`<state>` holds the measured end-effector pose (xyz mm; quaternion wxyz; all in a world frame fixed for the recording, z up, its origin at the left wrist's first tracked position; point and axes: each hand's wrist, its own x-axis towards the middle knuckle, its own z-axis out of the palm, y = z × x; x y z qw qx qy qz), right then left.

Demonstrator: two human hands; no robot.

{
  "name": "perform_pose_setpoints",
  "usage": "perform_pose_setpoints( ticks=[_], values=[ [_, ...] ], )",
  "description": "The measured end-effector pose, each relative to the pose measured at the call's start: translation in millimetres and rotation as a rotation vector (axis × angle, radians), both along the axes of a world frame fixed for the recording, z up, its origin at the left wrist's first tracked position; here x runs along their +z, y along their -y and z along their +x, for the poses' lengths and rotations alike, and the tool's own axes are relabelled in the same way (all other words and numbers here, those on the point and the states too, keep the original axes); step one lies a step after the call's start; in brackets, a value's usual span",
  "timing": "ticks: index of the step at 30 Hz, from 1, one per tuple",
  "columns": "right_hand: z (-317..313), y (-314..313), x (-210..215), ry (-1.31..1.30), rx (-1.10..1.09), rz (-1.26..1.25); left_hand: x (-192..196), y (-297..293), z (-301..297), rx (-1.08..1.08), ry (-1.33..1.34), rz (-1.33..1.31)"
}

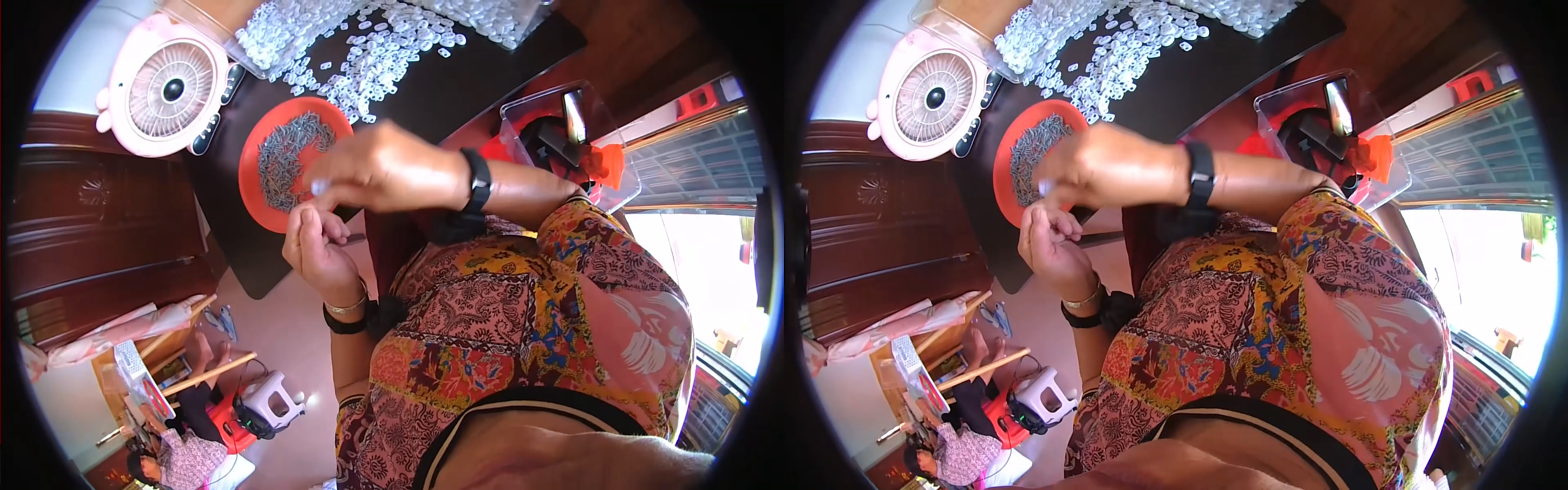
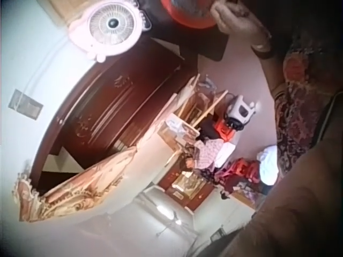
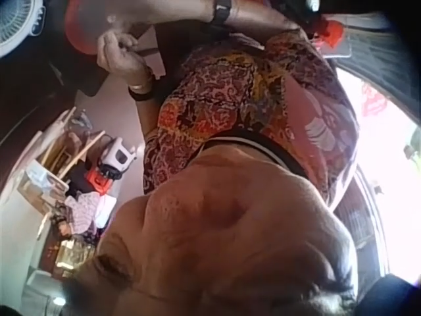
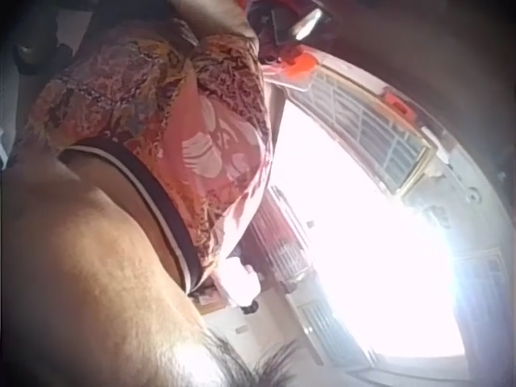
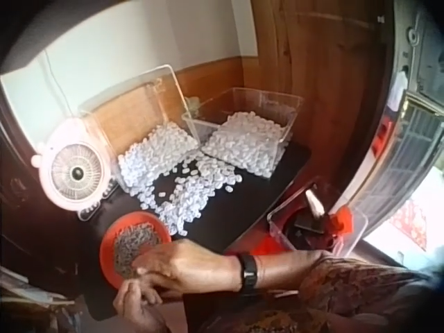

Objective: Assembling tiny metal pins into small white plastic components by hand.

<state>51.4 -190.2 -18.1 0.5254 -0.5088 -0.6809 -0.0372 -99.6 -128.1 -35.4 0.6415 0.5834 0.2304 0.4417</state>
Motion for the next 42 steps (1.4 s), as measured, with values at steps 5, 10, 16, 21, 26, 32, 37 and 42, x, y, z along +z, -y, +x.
perform_pose_setpoints(
  ticks=[5,10,16,21,26,32,37,42],
  values=[
    [120.9,28.4,69.0,0.293,-0.815,0.155,-1.7,-7.9,-6.1,-0.003,0.017,0.035],
    [140.2,31.3,91.5,0.424,-1.050,0.288,-7.4,-11.0,-7.4,-0.020,0.052,-0.019],
    [127.5,3.5,14.6,0.201,-0.426,-0.250,-7.3,-9.5,-12.5,-0.058,0.009,-0.033],
    [128.9,-7.2,-31.5,0.346,-0.390,-0.443,-4.6,-7.9,-10.2,-0.092,0.001,-0.031],
    [125.3,-15.8,-40.6,0.455,-0.522,-0.462,-4.6,-6.3,-9.2,-0.116,-0.006,-0.027],
    [127.3,-19.4,-43.7,0.442,-0.556,-0.496,-4.9,-7.1,-9.1,-0.136,-0.030,-0.043],
    [126.4,-23.5,-44.7,0.482,-0.557,-0.481,-6.3,-7.6,-9.9,-0.139,-0.032,-0.057],
    [129.9,-31.2,-49.0,0.611,-0.609,-0.467,-9.1,-9.4,-10.2,-0.149,-0.050,-0.056]
  ],
)
